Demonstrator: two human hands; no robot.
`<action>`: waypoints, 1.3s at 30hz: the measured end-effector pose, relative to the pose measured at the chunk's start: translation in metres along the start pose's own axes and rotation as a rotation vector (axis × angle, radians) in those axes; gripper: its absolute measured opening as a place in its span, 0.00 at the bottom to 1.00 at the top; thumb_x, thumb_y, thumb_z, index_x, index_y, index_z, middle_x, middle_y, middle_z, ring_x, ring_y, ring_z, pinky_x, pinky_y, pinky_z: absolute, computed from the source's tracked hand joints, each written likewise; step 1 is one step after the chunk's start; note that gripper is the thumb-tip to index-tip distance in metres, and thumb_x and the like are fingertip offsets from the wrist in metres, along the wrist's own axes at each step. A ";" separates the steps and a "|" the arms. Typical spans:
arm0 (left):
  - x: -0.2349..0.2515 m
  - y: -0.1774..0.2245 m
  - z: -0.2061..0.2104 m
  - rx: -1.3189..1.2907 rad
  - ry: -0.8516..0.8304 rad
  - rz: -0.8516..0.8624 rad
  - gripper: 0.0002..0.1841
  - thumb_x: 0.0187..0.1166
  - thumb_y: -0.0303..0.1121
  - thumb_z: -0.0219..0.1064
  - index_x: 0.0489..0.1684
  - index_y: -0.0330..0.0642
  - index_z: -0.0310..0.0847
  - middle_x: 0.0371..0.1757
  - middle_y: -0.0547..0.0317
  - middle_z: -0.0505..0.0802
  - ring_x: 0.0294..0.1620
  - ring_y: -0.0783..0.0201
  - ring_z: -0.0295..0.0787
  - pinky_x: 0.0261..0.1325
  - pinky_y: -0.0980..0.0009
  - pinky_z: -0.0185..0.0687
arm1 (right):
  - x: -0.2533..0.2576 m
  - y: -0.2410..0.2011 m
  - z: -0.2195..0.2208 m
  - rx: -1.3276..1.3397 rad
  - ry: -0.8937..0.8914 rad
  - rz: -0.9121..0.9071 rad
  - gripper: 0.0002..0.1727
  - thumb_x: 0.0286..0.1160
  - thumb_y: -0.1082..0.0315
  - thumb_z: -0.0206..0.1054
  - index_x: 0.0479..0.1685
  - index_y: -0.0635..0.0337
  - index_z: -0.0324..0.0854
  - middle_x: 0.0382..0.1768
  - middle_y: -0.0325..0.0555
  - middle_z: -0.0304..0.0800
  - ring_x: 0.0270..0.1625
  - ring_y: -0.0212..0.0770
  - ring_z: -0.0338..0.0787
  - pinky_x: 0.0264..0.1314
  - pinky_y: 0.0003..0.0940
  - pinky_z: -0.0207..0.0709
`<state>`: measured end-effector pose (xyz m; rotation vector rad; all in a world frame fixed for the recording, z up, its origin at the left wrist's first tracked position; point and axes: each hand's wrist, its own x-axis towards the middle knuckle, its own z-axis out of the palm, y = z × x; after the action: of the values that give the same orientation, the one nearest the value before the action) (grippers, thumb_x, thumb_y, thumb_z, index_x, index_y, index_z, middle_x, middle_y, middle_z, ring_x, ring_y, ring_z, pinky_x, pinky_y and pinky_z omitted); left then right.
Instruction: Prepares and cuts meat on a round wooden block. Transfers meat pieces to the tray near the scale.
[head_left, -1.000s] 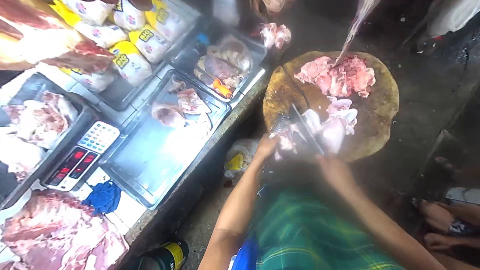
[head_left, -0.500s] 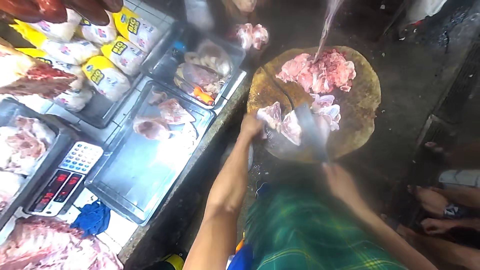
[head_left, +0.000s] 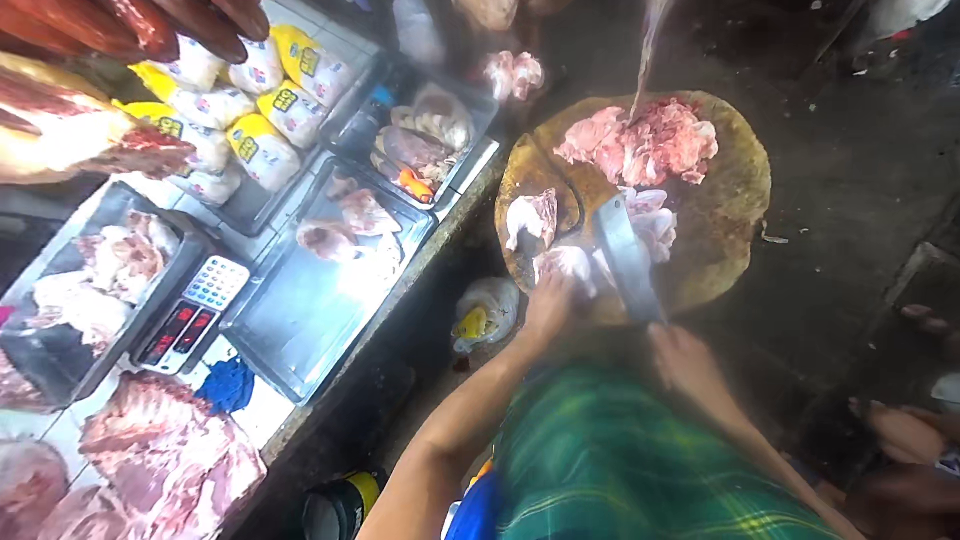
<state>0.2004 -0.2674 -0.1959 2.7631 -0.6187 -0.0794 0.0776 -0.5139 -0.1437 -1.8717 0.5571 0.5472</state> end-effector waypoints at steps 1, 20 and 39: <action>-0.014 0.004 0.005 -0.064 -0.015 0.007 0.12 0.82 0.28 0.65 0.59 0.39 0.85 0.62 0.45 0.89 0.68 0.45 0.85 0.68 0.48 0.84 | 0.002 0.000 -0.001 0.011 -0.017 0.004 0.31 0.88 0.34 0.51 0.53 0.55 0.79 0.20 0.41 0.81 0.15 0.39 0.82 0.17 0.37 0.81; -0.070 0.018 -0.016 -0.127 -0.268 0.033 0.22 0.89 0.48 0.57 0.50 0.42 0.93 0.68 0.58 0.92 0.80 0.57 0.78 0.93 0.49 0.53 | 0.005 -0.015 0.003 0.019 0.121 -0.031 0.28 0.90 0.40 0.53 0.52 0.58 0.79 0.21 0.41 0.81 0.16 0.38 0.81 0.19 0.37 0.82; -0.034 -0.042 -0.028 -1.280 -0.208 -1.045 0.18 0.77 0.35 0.70 0.59 0.33 0.79 0.36 0.49 0.91 0.30 0.60 0.89 0.34 0.61 0.88 | -0.041 0.018 0.009 -0.259 -0.024 0.023 0.33 0.84 0.32 0.54 0.53 0.55 0.83 0.26 0.44 0.84 0.29 0.43 0.86 0.38 0.50 0.82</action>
<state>0.1899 -0.2093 -0.1828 1.5153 0.6983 -0.6945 0.0330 -0.5065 -0.1345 -2.1021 0.5120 0.6826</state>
